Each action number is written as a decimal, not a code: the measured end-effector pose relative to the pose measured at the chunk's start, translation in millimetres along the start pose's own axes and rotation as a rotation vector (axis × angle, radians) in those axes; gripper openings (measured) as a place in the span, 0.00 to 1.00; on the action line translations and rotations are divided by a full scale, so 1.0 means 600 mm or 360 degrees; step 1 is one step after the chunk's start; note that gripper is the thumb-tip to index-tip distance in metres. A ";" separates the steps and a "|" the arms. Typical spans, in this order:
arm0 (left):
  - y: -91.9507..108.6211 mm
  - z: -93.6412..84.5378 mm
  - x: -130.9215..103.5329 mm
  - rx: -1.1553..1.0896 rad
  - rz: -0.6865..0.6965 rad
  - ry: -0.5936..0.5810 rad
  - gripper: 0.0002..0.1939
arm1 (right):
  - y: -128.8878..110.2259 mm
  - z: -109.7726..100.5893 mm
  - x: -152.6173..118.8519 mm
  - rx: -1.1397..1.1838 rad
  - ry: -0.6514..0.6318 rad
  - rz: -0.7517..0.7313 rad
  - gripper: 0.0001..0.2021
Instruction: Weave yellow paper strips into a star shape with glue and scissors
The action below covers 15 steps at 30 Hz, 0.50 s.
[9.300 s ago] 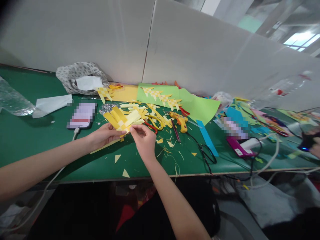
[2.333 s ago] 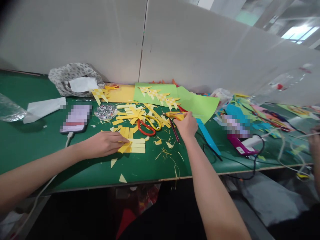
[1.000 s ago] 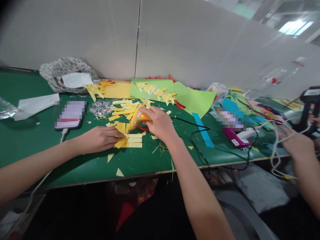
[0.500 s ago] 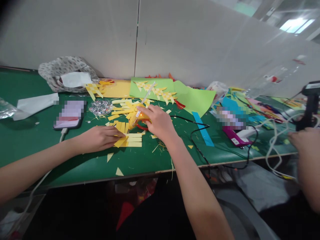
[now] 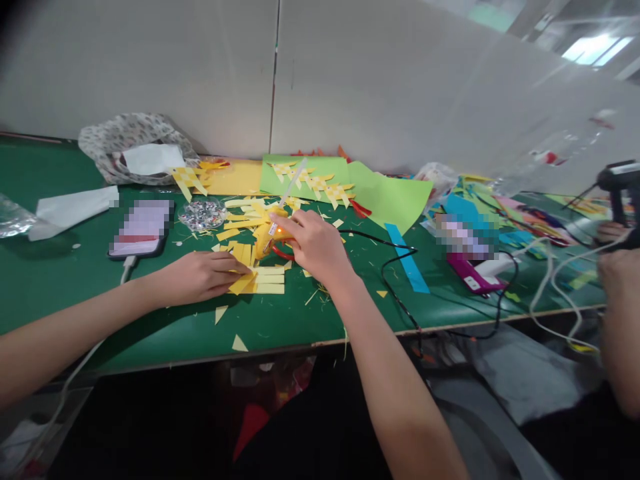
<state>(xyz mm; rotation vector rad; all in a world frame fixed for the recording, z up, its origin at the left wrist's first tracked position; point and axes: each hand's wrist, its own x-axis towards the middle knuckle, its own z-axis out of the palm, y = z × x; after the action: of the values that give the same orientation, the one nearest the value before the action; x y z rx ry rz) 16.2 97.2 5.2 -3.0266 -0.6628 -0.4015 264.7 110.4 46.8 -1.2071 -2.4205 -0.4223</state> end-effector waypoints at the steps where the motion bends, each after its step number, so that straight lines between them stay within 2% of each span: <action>1: 0.000 0.000 0.000 0.0002 0.0003 0.0001 0.16 | 0.000 0.000 0.000 -0.0010 0.0002 -0.0001 0.26; 15: 0.000 -0.001 0.000 0.0009 0.0011 0.0014 0.16 | -0.004 -0.006 0.000 -0.0052 -0.0051 0.0024 0.26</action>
<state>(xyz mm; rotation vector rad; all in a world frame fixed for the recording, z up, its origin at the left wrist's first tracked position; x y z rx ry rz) 16.2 97.3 5.6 -3.0191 -0.6520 -0.4119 263.2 107.6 49.5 -1.2541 -2.4387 -0.4431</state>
